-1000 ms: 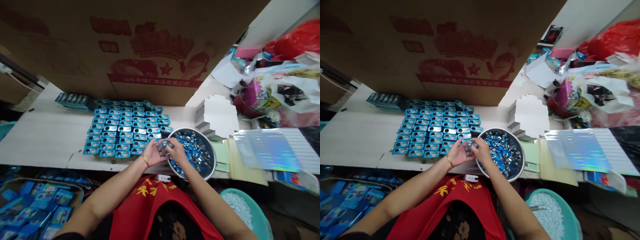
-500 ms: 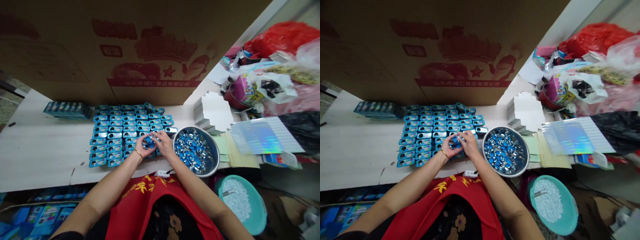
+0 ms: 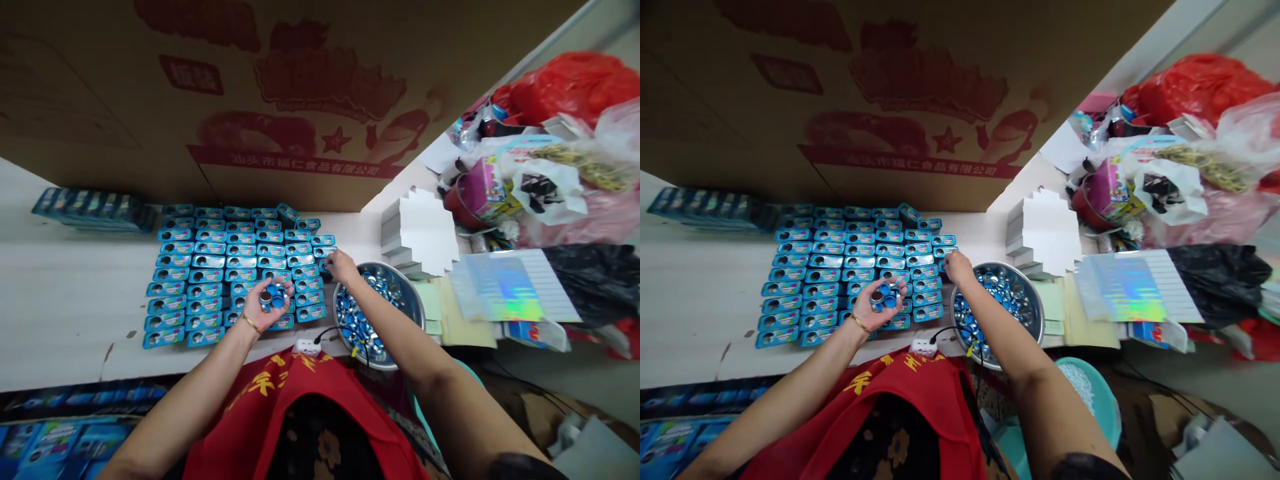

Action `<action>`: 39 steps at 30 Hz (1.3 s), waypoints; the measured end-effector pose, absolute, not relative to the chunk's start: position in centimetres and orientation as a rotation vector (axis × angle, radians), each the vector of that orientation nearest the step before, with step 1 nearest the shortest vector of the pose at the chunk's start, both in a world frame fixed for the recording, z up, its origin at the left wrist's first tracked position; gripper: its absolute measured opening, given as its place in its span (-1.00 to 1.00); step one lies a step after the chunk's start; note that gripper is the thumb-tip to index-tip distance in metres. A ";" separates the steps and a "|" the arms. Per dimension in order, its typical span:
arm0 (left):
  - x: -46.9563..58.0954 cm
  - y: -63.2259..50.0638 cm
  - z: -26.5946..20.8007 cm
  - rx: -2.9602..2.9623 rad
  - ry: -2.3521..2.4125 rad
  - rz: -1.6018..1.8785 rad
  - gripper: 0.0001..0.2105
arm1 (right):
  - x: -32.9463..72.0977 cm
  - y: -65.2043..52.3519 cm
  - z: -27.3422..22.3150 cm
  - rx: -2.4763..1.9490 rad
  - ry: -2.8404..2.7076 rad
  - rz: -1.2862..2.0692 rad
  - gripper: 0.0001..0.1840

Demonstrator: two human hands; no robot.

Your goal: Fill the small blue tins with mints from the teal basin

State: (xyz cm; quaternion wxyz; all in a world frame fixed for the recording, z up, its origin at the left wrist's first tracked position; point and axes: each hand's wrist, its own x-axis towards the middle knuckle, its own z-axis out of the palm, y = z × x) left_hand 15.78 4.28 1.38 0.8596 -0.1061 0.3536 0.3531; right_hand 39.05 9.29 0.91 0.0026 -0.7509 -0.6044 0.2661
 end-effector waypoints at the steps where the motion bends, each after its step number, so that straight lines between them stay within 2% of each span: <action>1: 15.8 4.4 1.5 -0.223 0.744 0.742 -0.84 | 38.8 9.8 0.8 -2.397 -1.945 0.824 -0.82; 6: 16.0 5.0 1.6 -0.224 0.732 0.734 -0.84 | 38.5 12.1 0.0 -2.595 -2.092 0.824 -0.54; 14: 16.9 6.1 0.8 -0.228 0.751 0.684 -0.82 | 38.4 13.2 0.5 -2.638 -2.209 0.824 -0.46; 17: 17.2 6.4 0.7 -0.206 0.765 0.657 -0.81 | 37.0 12.0 2.2 -2.505 -2.252 0.740 -0.57; 21: 17.8 6.9 0.5 -0.190 0.764 0.628 -0.82 | 33.7 9.9 3.9 -1.831 -2.316 0.774 -0.75; 23: 18.2 7.1 0.3 -0.227 0.809 0.638 -0.85 | 32.0 9.0 3.9 -1.651 -2.351 0.842 -0.80; 33: 20.3 7.9 -0.1 -0.404 0.864 0.623 -0.87 | 30.9 8.5 3.2 -1.731 -2.331 0.885 -0.85; 36: 20.6 8.1 0.1 -0.389 0.862 0.608 -0.86 | 31.6 9.4 2.9 -1.694 -2.216 0.906 -0.89; 39: 20.2 8.3 0.3 -0.303 0.812 0.575 -0.86 | 34.1 10.9 2.3 -1.755 -1.992 0.929 -0.84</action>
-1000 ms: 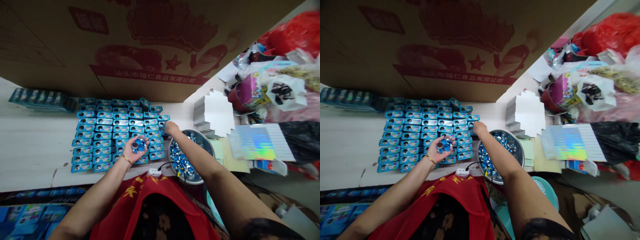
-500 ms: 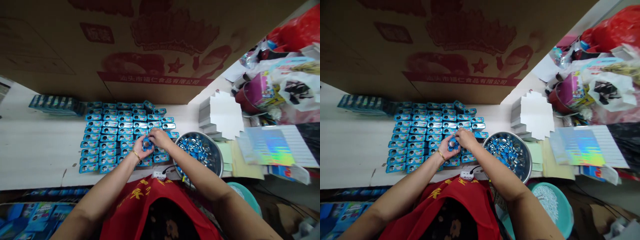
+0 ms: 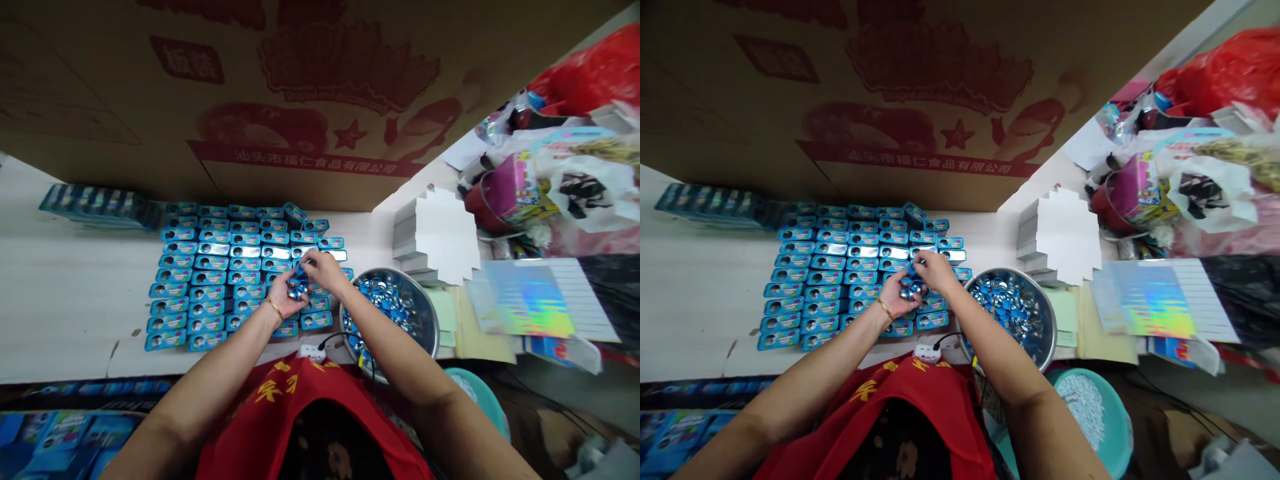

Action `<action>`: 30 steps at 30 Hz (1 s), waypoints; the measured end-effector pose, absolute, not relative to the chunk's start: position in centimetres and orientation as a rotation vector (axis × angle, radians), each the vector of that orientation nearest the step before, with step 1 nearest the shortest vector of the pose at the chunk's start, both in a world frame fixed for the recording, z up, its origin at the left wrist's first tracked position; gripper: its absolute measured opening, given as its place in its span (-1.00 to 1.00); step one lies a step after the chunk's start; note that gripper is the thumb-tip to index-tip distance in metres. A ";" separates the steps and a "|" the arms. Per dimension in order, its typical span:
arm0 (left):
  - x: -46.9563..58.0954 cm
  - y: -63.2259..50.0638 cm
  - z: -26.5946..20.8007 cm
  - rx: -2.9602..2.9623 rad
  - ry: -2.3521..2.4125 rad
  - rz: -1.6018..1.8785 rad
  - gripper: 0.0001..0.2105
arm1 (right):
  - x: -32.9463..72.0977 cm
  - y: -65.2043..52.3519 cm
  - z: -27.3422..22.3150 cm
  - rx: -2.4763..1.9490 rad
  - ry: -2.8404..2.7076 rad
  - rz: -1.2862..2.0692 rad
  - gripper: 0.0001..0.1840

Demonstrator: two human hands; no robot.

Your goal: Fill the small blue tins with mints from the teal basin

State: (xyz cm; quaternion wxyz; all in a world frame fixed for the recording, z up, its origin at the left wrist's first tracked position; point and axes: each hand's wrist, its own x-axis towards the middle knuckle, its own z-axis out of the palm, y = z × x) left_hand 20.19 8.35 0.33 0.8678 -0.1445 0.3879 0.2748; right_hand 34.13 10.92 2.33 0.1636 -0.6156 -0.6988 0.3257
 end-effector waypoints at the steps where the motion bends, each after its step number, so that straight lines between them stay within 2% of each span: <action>1: 19.9 8.4 0.3 -0.273 0.781 0.572 -0.84 | 35.3 11.6 2.1 -1.821 -1.915 0.903 -0.80; 5: 18.5 8.5 0.1 -0.211 0.761 0.624 -0.78 | 39.6 14.3 1.2 -2.159 -1.954 0.716 -0.70; 10: 17.4 8.3 0.0 -0.205 0.760 0.657 -0.79 | 39.4 15.7 -0.1 -2.336 -2.191 0.703 -0.81; 15: 17.1 8.4 0.0 -0.208 0.760 0.675 -0.81 | 38.1 17.4 -0.7 -2.487 -2.251 0.766 -0.59; 20: 17.0 9.0 -0.1 -0.187 0.758 0.679 -0.79 | 38.1 17.6 0.4 -2.548 -2.275 0.754 -0.50; 22: 16.9 9.2 -0.2 -0.167 0.775 0.668 -0.79 | 37.4 16.3 1.1 -2.468 -2.279 0.691 -0.57; 24: 17.0 9.4 -0.3 -0.140 0.805 0.664 -0.78 | 35.8 14.5 1.9 -2.188 -2.299 0.685 -0.68; 27: 17.6 9.6 -0.4 -0.145 0.877 0.681 -0.82 | 32.6 12.1 2.5 -1.648 -2.354 0.832 -0.74; 30: 18.3 9.8 -0.3 -0.179 0.929 0.672 -0.81 | 30.6 10.9 2.5 -1.476 -2.345 0.895 -0.81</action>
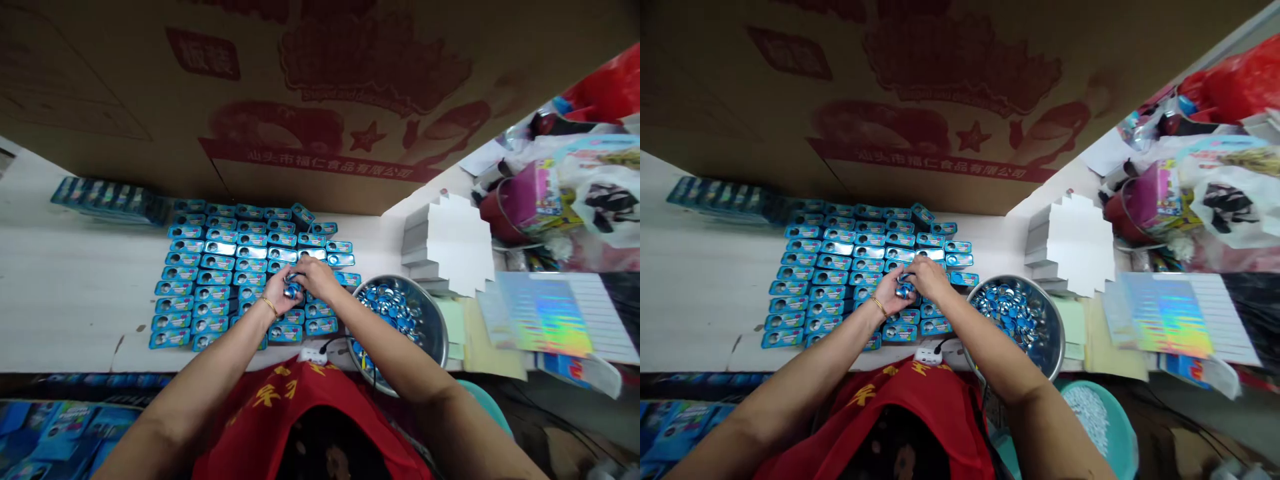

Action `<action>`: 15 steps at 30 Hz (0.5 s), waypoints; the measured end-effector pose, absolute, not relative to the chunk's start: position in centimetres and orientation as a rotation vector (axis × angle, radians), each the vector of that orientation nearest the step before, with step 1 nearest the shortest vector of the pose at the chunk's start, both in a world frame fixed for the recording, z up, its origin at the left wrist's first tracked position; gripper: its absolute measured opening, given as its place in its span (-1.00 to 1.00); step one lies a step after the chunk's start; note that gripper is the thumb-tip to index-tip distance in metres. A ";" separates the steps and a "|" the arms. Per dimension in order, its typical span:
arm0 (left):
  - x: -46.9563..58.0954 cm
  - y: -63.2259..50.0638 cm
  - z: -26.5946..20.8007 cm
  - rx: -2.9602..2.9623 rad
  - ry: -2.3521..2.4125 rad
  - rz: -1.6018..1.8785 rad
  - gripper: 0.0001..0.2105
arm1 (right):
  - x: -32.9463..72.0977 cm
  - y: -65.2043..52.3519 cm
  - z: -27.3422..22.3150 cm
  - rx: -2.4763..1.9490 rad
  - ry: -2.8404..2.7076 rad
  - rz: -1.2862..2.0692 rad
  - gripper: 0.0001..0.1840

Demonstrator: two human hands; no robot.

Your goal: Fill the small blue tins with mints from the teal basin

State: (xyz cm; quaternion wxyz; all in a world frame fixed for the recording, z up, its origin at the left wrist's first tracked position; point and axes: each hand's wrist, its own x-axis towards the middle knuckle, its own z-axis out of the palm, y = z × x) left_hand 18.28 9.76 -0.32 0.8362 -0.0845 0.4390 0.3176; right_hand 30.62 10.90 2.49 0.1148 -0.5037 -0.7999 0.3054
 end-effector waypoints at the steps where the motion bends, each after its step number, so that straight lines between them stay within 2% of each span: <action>1: 18.4 9.8 -0.3 -0.179 0.924 0.665 -0.81 | 30.6 10.9 2.4 -1.469 -2.310 0.893 -0.82; 4: 18.3 9.7 -0.1 -0.142 0.849 0.651 -0.81 | 32.8 11.9 2.2 -1.562 -2.179 0.862 -0.78; 10: 17.2 9.5 0.1 -0.097 0.819 0.669 -0.78 | 38.4 16.4 1.0 -2.381 -2.224 0.633 -0.73; 15: 16.6 9.3 -0.1 -0.093 0.821 0.682 -0.76 | 38.3 18.6 0.3 -2.422 -2.366 0.716 -0.75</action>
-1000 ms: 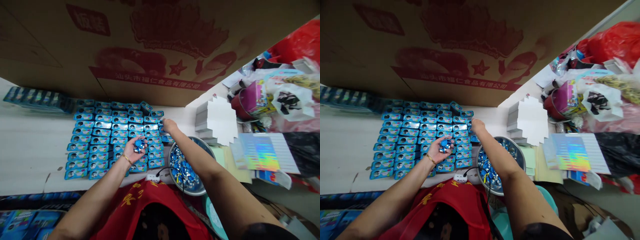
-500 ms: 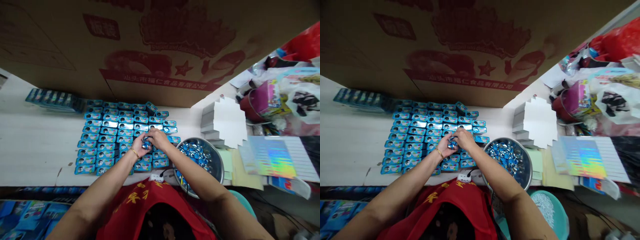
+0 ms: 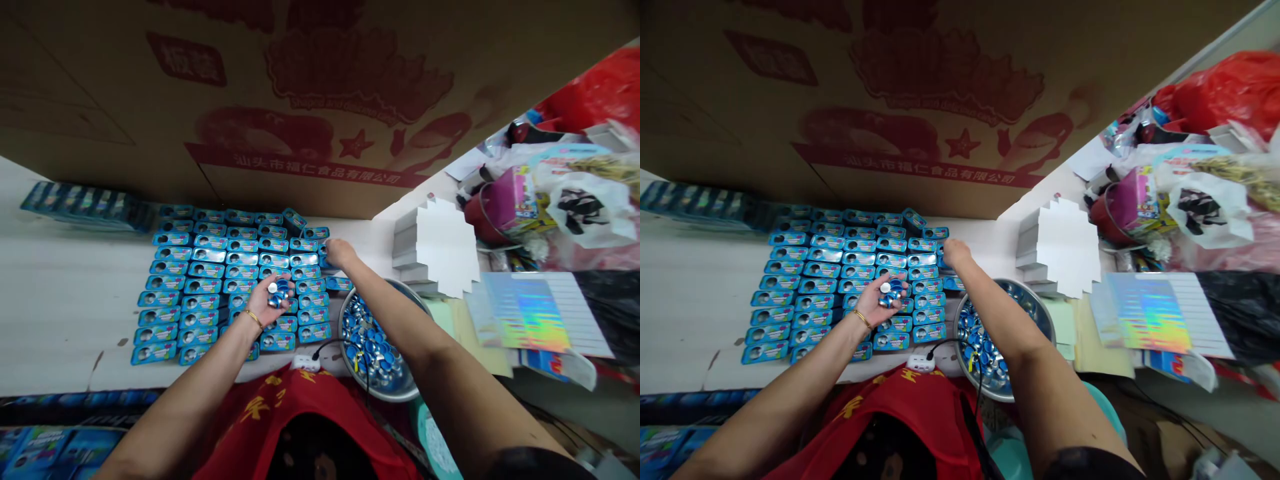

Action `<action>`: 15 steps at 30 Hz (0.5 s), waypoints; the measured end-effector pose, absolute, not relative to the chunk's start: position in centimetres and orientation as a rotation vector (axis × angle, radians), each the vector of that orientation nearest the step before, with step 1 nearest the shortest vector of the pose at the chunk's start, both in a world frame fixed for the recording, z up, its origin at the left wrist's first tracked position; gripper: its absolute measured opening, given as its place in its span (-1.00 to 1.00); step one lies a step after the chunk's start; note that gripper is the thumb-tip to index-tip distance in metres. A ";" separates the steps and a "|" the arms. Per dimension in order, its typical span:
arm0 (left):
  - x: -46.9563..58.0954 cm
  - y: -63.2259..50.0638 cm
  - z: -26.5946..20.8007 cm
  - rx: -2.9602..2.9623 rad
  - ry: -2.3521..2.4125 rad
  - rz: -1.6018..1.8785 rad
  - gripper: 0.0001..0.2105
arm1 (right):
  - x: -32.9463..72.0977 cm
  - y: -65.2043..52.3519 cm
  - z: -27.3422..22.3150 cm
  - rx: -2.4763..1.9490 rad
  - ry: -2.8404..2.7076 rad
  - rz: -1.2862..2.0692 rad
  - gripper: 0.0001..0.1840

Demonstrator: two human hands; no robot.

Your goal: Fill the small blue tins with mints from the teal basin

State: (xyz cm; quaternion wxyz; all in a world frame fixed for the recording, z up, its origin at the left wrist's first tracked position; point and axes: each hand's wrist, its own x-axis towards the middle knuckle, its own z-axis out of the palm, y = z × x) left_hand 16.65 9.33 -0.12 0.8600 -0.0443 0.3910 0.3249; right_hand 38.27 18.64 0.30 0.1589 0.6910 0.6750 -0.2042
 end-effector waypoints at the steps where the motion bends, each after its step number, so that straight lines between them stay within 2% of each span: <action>1: 16.5 9.3 -0.2 -0.098 0.817 0.686 -0.76 | 38.3 18.9 0.3 1.955 1.931 -0.586 -0.77; 6: 16.1 9.7 -0.7 -0.109 0.811 0.706 -0.75 | 38.4 20.5 0.4 1.931 1.896 -0.547 -0.76; 12: 16.5 10.5 -0.6 -0.114 0.815 0.711 -0.75 | 37.5 22.4 -0.6 1.900 1.787 -0.547 -0.41; 15: 16.9 11.0 -0.3 -0.111 0.821 0.702 -0.73 | 37.3 22.6 -0.7 1.912 1.756 -0.564 -0.36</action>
